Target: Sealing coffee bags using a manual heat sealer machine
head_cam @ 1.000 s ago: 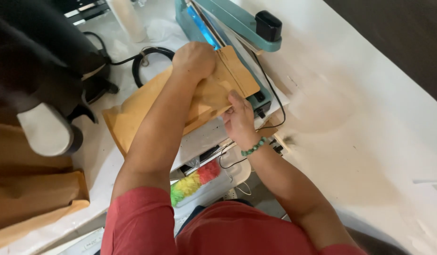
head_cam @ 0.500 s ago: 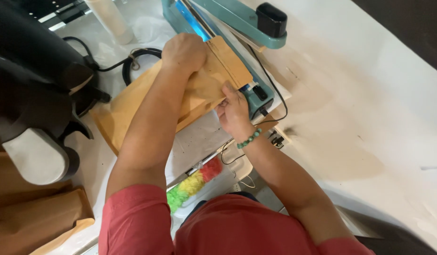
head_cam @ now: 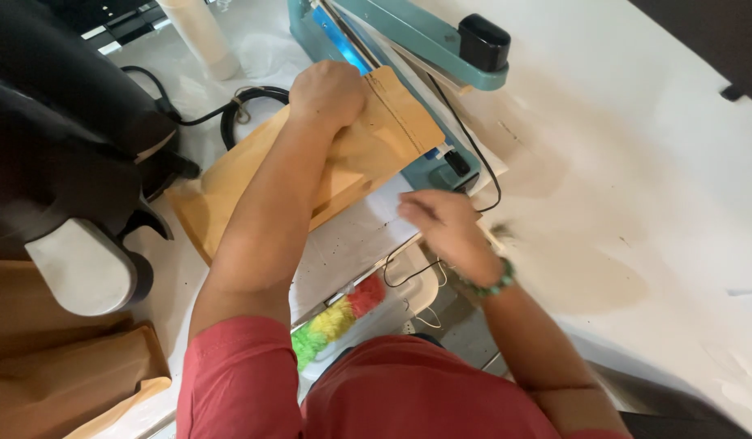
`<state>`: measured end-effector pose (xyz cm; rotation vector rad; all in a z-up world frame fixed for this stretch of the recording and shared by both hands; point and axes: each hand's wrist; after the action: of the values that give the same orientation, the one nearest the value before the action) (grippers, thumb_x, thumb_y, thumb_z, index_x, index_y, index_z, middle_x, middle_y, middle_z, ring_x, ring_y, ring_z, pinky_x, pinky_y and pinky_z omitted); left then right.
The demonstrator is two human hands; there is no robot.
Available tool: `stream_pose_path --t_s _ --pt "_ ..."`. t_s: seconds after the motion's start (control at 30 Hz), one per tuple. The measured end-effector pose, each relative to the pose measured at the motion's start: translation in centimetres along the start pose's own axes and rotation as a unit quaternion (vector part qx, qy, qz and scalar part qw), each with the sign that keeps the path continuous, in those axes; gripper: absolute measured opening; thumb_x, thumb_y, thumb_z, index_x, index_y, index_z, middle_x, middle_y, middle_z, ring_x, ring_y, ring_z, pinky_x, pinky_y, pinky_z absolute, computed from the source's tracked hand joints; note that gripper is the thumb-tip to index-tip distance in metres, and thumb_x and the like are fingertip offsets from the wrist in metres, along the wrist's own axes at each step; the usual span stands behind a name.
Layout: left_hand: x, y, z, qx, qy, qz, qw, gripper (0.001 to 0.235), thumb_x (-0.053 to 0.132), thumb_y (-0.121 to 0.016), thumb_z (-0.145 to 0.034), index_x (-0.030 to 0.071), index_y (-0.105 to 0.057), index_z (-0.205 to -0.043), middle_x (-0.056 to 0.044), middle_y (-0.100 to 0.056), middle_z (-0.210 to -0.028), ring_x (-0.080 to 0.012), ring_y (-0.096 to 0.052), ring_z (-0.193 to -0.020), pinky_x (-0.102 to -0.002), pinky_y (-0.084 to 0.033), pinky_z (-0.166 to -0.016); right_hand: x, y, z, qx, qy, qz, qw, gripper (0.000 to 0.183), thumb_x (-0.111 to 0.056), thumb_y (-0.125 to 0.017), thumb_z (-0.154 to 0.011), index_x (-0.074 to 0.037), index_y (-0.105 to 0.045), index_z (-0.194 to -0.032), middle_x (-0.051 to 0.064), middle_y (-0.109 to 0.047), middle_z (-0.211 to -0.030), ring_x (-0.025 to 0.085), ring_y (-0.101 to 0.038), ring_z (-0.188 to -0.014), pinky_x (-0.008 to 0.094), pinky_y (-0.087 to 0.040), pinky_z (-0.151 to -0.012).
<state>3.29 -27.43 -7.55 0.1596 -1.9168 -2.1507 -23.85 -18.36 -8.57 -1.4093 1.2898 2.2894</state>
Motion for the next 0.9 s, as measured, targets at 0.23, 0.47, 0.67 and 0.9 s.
stream_pose_path --t_s 0.23,0.47,0.67,0.9 --pt "0.3 0.2 0.3 -0.002 -0.003 0.013 1.000 0.032 -0.003 -0.043 -0.083 0.013 -0.071 -0.088 -0.010 -0.070 -0.098 -0.0369 -0.066 -0.088 -0.045 -0.056 -0.063 -8.2 9.8 1.4 0.382 0.424 0.204 0.795 0.023 -0.012 -0.068 -0.106 0.007 -0.071 -0.119 0.022 -0.064 -0.123 0.041 -0.061 -0.112 0.053 -0.048 -0.101" --pt "0.7 0.1 0.3 -0.012 0.022 0.046 0.999 0.032 0.001 -0.043 -0.086 0.012 -0.073 -0.094 -0.010 -0.070 -0.103 -0.0366 -0.067 -0.090 -0.047 -0.057 -0.066 -7.6 13.4 -7.3 0.203 0.341 0.285 0.873 0.040 -0.009 -0.066 -0.112 -0.002 -0.052 -0.075 0.011 -0.051 -0.071 0.029 -0.052 -0.072 0.045 -0.037 -0.067" --pt "0.3 -0.8 -0.5 0.031 0.012 0.051 0.998 0.035 0.012 -0.041 -0.094 0.012 -0.075 -0.102 -0.013 -0.071 -0.109 -0.0406 -0.068 -0.097 -0.050 -0.058 -0.076 -8.5 11.7 -7.7 0.034 0.090 0.312 0.945 0.061 -0.032 -0.056 -0.115 -0.005 -0.035 -0.065 0.009 -0.035 -0.058 0.027 -0.039 -0.060 0.045 -0.030 -0.060" --pt "-0.3 -1.0 -0.7 0.034 -0.006 0.007 0.999 0.033 0.007 -0.048 -0.092 0.009 -0.075 -0.111 -0.017 -0.071 -0.114 -0.0429 -0.070 -0.102 -0.052 -0.060 -0.078 -6.5 11.1 -8.3 0.017 0.119 0.305 0.945 0.058 -0.032 -0.050 -0.114 -0.006 -0.032 -0.065 0.008 -0.026 -0.057 0.025 -0.032 -0.056 0.045 -0.025 -0.059"
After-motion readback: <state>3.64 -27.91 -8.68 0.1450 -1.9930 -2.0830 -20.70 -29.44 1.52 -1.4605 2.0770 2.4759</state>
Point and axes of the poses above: each hand's wrist, its own z-axis away from the middle knuckle, its own y-axis out of the back of the hand, x = y × z
